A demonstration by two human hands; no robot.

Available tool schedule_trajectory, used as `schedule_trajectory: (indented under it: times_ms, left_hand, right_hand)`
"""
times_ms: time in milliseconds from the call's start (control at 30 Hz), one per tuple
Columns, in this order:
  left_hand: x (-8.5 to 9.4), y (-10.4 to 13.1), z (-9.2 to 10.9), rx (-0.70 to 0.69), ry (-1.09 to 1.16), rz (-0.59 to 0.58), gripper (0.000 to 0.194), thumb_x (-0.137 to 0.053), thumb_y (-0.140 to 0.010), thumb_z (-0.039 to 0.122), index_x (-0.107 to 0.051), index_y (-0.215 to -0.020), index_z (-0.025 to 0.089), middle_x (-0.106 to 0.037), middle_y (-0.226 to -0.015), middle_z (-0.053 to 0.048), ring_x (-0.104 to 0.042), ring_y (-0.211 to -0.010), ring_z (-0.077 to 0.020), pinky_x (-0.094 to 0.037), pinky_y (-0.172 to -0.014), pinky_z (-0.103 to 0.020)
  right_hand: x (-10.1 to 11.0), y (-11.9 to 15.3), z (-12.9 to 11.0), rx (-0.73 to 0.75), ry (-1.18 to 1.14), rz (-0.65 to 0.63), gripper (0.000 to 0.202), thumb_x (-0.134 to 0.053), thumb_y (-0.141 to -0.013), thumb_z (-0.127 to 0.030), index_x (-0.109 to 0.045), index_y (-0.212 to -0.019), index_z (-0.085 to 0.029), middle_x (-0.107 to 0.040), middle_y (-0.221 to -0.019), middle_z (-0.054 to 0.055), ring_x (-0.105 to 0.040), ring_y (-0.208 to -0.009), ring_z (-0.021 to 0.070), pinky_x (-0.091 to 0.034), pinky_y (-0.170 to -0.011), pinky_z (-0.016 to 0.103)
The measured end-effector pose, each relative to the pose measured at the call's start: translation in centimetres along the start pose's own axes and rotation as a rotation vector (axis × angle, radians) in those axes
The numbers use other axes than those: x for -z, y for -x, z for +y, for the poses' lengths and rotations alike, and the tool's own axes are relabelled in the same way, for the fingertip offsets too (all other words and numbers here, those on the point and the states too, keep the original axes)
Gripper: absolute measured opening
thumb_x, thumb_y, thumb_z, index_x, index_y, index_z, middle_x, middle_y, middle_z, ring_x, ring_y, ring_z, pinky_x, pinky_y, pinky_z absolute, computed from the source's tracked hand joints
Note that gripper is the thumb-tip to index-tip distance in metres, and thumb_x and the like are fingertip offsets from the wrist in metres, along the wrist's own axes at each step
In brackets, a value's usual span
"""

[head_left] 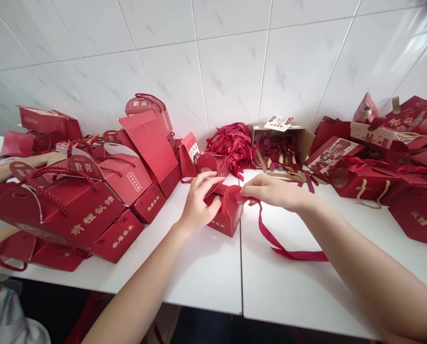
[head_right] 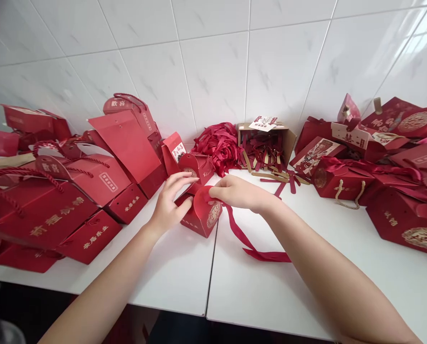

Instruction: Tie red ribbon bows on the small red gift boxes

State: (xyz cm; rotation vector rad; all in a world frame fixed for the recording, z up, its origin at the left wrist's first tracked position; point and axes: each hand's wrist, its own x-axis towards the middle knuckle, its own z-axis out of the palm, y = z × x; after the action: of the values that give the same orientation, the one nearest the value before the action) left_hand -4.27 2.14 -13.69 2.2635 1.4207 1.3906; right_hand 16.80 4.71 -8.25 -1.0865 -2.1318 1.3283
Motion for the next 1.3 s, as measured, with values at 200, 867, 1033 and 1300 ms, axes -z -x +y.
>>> schedule_trajectory:
  times_ms: [200,867,1033,1300]
  left_hand:
    - [-0.3,0.1,0.0,-0.026,-0.002,-0.083,0.025,-0.053,-0.082,0.013,-0.068,-0.101,0.019,-0.059,-0.124,-0.008,-0.056,-0.115,-0.0214,-0.045,-0.1,-0.036]
    - [-1.4,0.5,0.7,-0.057,0.093,0.142,0.008,-0.056,-0.086,0.02,-0.064,-0.084,0.019,-0.069,-0.1,-0.006,-0.065,-0.094,-0.0184,-0.051,-0.085,-0.032]
    - [-1.3,0.4,1.0,0.042,0.195,0.254,0.012,-0.052,-0.091,0.026,-0.06,-0.093,0.019,-0.064,-0.094,-0.005,-0.063,-0.089,-0.0161,-0.053,-0.079,-0.029]
    - [2.0,-0.6,-1.4,-0.088,0.011,-0.085,0.02,-0.061,-0.083,0.031,-0.061,-0.1,0.02,-0.057,-0.073,0.0,-0.054,-0.068,-0.0137,-0.046,-0.067,-0.027]
  right_hand:
    - [-0.3,-0.7,0.5,-0.027,-0.075,-0.023,0.034,-0.058,-0.074,-0.037,-0.045,-0.05,-0.018,-0.04,-0.053,-0.001,-0.038,-0.053,0.0114,-0.031,-0.053,0.028]
    - [-1.2,-1.3,0.8,0.074,0.157,0.242,0.03,-0.056,-0.083,-0.046,-0.062,-0.079,-0.018,-0.063,-0.081,0.005,-0.054,-0.069,0.0155,-0.04,-0.061,0.027]
    - [-2.3,-1.8,0.6,0.361,0.142,0.232,0.022,-0.053,-0.088,-0.034,-0.067,-0.093,-0.016,-0.066,-0.103,0.007,-0.057,-0.098,0.0188,-0.042,-0.088,0.03]
    - [-0.5,1.3,-2.0,0.503,-0.289,0.482,0.019,-0.056,-0.089,-0.034,-0.061,-0.079,-0.019,-0.062,-0.077,0.001,-0.056,-0.072,0.0126,-0.044,-0.069,0.025]
